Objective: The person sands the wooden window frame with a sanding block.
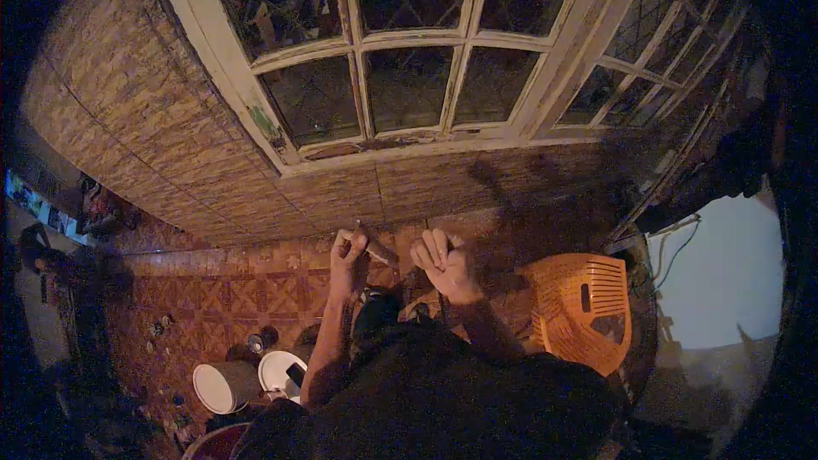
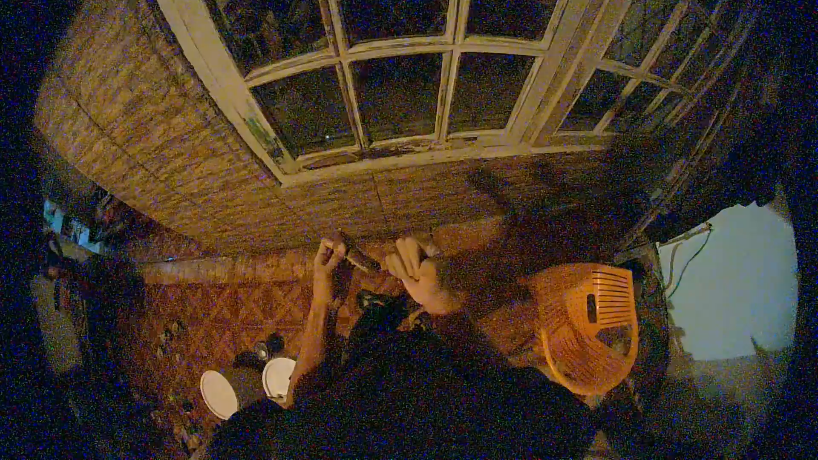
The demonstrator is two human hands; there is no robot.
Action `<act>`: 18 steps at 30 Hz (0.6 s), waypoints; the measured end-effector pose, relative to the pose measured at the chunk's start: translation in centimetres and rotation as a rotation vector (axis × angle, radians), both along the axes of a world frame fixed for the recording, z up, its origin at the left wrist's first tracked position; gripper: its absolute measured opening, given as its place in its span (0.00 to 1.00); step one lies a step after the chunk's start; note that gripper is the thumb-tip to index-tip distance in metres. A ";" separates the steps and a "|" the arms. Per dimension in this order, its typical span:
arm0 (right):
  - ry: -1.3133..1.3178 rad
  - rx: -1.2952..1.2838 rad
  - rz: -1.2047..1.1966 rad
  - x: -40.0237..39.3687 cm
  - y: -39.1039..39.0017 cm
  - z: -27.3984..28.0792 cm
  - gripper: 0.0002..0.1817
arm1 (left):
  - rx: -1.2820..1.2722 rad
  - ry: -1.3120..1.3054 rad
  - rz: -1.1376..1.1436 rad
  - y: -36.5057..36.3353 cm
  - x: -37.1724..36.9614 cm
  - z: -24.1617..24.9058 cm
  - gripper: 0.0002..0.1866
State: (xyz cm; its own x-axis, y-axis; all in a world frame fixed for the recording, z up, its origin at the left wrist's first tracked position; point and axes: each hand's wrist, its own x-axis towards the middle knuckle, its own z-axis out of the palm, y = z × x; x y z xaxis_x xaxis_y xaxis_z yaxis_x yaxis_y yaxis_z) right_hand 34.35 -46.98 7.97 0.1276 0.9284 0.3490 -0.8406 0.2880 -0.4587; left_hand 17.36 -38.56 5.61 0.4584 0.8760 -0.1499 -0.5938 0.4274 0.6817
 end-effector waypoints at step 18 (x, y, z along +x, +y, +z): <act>-1.362 -0.377 -0.327 1.6 8.1 -3.1 0.25 | 0.657 0.511 -0.228 8.5 0.4 1.1 0.07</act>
State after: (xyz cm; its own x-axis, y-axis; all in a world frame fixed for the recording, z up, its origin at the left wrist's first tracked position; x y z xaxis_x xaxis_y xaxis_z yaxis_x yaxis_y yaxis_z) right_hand 35.91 -38.90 4.91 0.1223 0.9857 0.1163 0.3796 0.0618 -0.9231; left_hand 17.79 -30.06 6.68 0.6482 0.7522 0.1189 -0.0944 -0.0756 0.9927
